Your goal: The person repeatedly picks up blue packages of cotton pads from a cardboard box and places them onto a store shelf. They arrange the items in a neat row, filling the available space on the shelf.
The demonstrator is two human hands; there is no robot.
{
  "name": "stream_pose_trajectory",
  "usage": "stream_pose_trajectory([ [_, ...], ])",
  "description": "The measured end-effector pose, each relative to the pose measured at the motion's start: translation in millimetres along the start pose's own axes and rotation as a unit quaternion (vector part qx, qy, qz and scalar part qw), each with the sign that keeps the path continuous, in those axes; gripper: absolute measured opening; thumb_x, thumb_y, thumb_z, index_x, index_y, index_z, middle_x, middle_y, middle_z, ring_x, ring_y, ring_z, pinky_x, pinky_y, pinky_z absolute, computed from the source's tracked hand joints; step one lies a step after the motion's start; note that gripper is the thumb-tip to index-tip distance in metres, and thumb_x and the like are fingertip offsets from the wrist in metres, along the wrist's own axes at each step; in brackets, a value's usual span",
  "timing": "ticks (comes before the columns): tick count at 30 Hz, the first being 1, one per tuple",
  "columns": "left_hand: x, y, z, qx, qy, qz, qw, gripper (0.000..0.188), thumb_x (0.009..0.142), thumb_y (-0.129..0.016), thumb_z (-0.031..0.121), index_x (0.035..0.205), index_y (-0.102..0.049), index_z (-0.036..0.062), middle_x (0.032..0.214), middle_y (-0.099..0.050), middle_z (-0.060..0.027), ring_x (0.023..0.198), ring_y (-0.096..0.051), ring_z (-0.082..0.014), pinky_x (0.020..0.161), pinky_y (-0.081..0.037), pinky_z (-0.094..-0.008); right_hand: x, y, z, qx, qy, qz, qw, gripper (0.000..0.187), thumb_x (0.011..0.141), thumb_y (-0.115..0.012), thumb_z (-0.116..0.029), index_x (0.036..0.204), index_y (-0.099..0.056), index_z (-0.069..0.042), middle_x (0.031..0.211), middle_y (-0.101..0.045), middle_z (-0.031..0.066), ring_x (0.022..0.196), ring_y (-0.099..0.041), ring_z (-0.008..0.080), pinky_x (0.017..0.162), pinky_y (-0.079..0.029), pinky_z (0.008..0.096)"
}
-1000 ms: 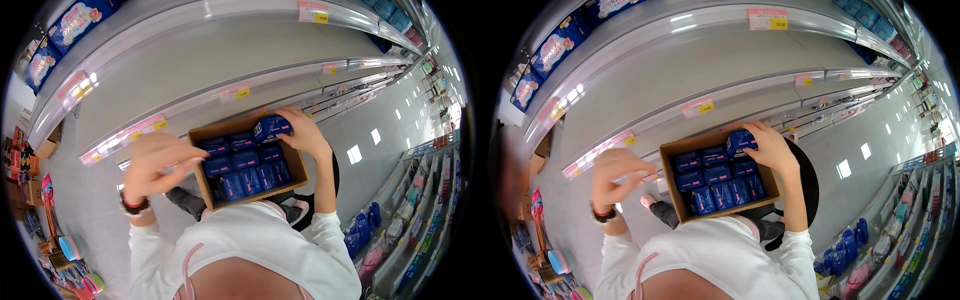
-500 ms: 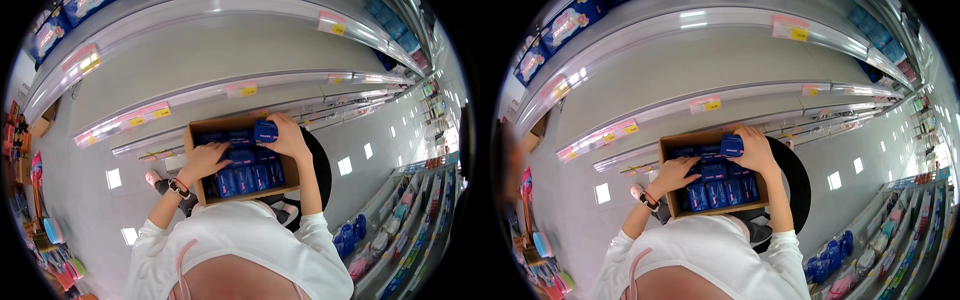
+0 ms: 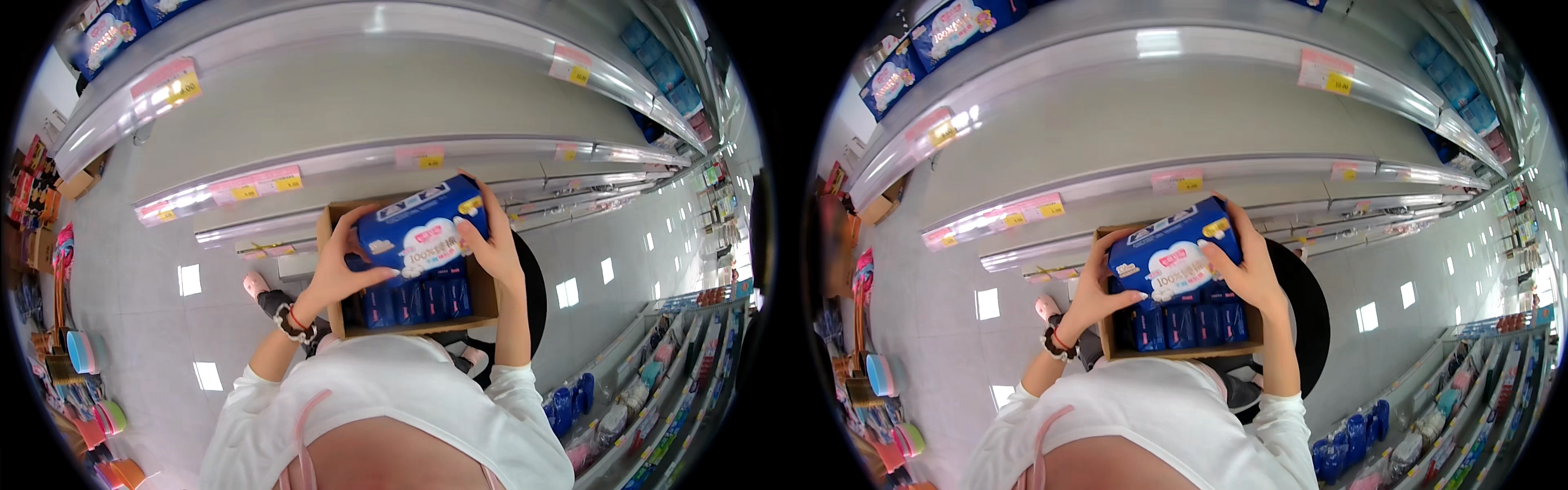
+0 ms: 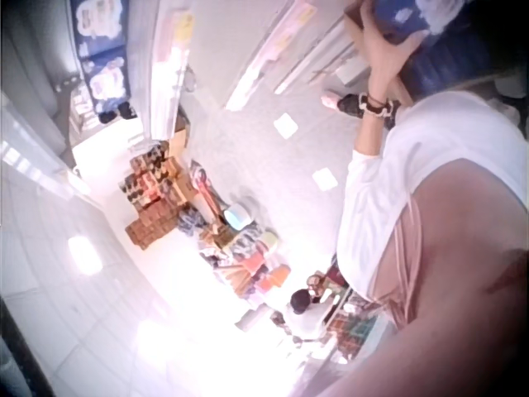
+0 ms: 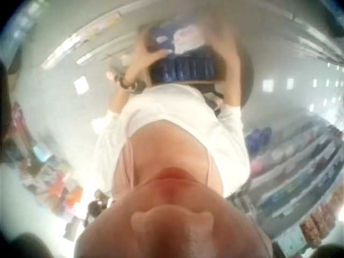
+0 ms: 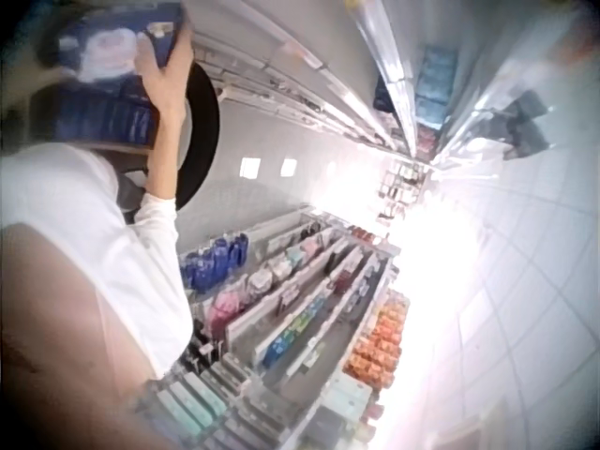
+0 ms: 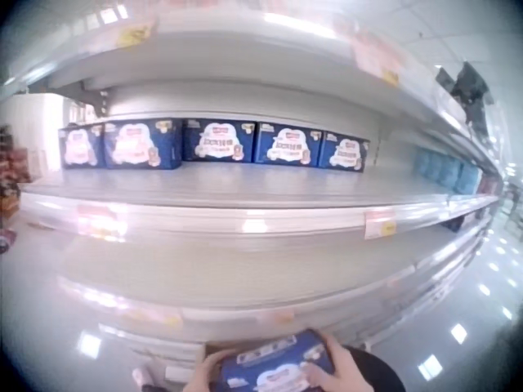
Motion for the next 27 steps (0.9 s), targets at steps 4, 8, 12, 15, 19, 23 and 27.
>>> stream_pose_trajectory([
  [4, -1, 13, 88, 0.238, -0.059, 0.007, 0.969, 0.092, 0.064, -0.083, 0.022, 0.14, -0.037, -0.0009, 0.128, -0.055, -0.0178, 0.107, -0.058, -0.0262, 0.092, -0.044, -0.0343, -5, 6, -27, 0.117, 0.069, 0.016, 0.991, 0.078, 0.08, -0.068, -0.016, 0.145, -0.028, 0.001, 0.123, -0.056, 0.0192, 0.111, -0.056, 0.0258, 0.1, -0.039, 0.0349],
  [8, -2, 27, 179, 0.403, -0.384, 0.073, 0.827, 0.064, 0.06, -0.069, 0.013, 0.12, -0.057, -0.006, 0.118, -0.064, -0.0152, 0.08, -0.055, -0.0207, 0.075, -0.045, -0.0284, 0, 19, -86, 0.04, 0.22, 0.021, 0.975, 0.086, 0.07, -0.075, -0.012, 0.142, -0.031, 0.008, 0.134, -0.048, 0.0293, 0.124, -0.049, 0.035, 0.106, -0.034, 0.042],
  [12, 8, 38, 240, 0.482, -0.485, 0.14, 0.716, 0.047, 0.063, -0.058, 0.001, 0.109, -0.062, -0.0055, 0.115, -0.066, -0.0172, 0.086, -0.06, -0.0238, 0.077, -0.048, -0.0285, 14, 27, -137, -0.039, 0.33, 0.143, 0.932, 0.084, 0.072, -0.075, -0.018, 0.14, -0.032, 0.007, 0.133, -0.046, 0.0308, 0.126, -0.046, 0.0373, 0.105, -0.036, 0.0446],
  [15, 38, 45, 282, 0.505, -0.458, 0.096, 0.725, 0.064, 0.059, -0.063, -0.006, 0.122, -0.052, -0.0057, 0.119, -0.061, -0.0226, 0.1, -0.062, -0.0326, 0.083, -0.048, -0.0328, 38, 40, -178, -0.093, 0.395, 0.177, 0.897, 0.081, 0.075, -0.073, -0.021, 0.141, -0.033, 0.003, 0.134, -0.046, 0.0294, 0.126, -0.046, 0.0361, 0.105, -0.036, 0.0438],
  [19, 92, 62, 307, 0.531, -0.427, 0.064, 0.729, 0.078, 0.058, -0.074, -0.006, 0.131, -0.048, 0.0061, 0.125, -0.058, -0.0159, 0.107, -0.058, -0.0329, 0.086, -0.047, -0.0322, 91, 51, -212, -0.191, 0.439, 0.189, 0.858, 0.068, 0.075, -0.077, -0.016, 0.133, -0.046, 0.002, 0.131, -0.053, 0.0192, 0.119, -0.052, 0.0273, 0.093, -0.046, 0.0358],
  [23, 157, 89, 327, 0.5, -0.294, -0.038, 0.814, 0.076, 0.066, -0.08, 0.011, 0.133, -0.046, 0.0042, 0.118, -0.059, -0.0133, 0.095, -0.059, -0.0203, 0.074, -0.051, -0.029, 168, 72, -218, -0.11, 0.319, 0.117, 0.934, 0.062, 0.078, -0.077, -0.02, 0.128, -0.05, 0.004, 0.12, -0.058, 0.0163, 0.108, -0.059, 0.0229, 0.085, -0.05, 0.0304],
  [27, 219, 107, 330, 0.599, -0.158, -0.113, 0.777, 0.075, 0.065, -0.082, 0.022, 0.129, -0.051, 0.0001, 0.119, -0.058, -0.0181, 0.099, -0.059, -0.0255, 0.086, -0.05, -0.0329, 243, 71, -204, -0.205, 0.212, -0.036, 0.955, 0.079, 0.071, -0.081, -0.034, 0.127, -0.047, 0.009, 0.116, -0.058, 0.0205, 0.098, -0.063, 0.0225, 0.083, -0.05, 0.0285],
])
Point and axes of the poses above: each hand's wrist, its own x-axis towards the middle knuckle, its own y-axis out of the back of the hand, z = x × y, the point moved 5 cm from there along x, towards the middle knuckle
